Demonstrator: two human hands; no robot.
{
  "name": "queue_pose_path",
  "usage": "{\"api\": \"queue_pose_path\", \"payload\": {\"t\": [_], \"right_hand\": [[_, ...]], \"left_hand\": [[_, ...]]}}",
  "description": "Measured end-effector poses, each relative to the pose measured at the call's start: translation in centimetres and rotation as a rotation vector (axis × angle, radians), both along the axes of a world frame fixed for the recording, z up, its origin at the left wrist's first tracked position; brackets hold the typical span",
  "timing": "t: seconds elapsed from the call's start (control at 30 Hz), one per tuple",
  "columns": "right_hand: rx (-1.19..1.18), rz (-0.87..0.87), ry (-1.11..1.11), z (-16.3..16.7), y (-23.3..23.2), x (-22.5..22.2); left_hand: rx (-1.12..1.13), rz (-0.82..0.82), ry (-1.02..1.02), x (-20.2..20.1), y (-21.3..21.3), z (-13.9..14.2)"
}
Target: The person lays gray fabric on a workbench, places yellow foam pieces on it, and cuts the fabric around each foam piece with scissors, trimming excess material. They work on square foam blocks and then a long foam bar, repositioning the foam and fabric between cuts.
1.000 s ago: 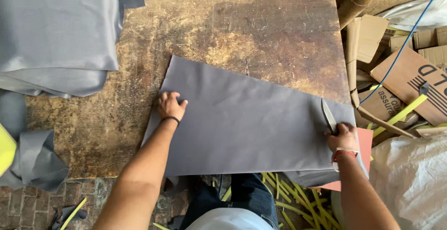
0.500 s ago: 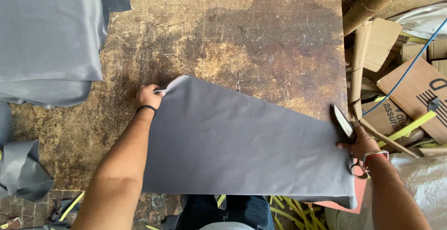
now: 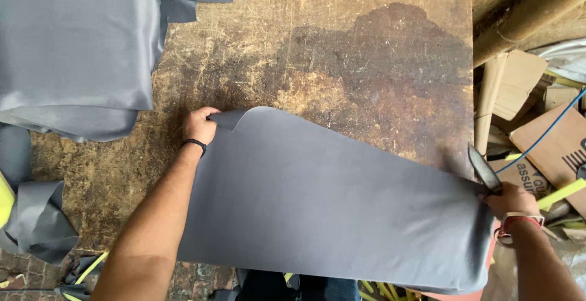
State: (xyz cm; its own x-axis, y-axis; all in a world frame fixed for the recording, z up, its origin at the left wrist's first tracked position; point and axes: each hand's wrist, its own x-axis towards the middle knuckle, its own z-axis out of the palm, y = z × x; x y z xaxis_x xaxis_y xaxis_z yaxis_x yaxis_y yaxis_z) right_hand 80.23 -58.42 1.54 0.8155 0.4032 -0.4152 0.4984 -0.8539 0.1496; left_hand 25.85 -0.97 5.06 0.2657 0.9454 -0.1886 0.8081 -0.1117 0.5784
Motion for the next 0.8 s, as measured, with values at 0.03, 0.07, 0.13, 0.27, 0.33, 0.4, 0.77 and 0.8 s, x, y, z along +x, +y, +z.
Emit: {"api": "queue_pose_path", "payload": {"t": [0.03,0.07,0.13,0.27,0.33,0.4,0.77,0.8], "right_hand": [[0.075,-0.044,-0.061,0.5,1.0,1.0],[0.151,-0.09,-0.12,1.3,2.2,2.3],[0.247,-0.104,-0.189,3.2,6.4,6.4],[0.493,-0.042,-0.382,8.5,17.8,15.6],[0.702,0.02,-0.439,11.2,23.9,19.0],[0.817,0.058,-0.482,13.4,29.5,21.0],[0.58,0.188,-0.71,13.5,43.8,24.2],[0.493,0.21,-0.718,12.5,43.9,23.9]], "left_hand": [[0.05,-0.013,-0.047,0.3,0.7,0.2],[0.103,-0.027,-0.091,0.9,1.8,0.7],[0.208,-0.04,-0.191,2.9,4.5,2.0],[0.286,0.054,-0.297,8.4,10.8,6.9],[0.073,0.248,-0.37,10.6,13.2,9.4],[0.037,0.358,-0.472,12.8,15.4,11.3],[0.05,0.24,-0.269,16.1,24.9,7.0],[0.012,0.241,-0.263,15.8,25.2,5.8]]}}
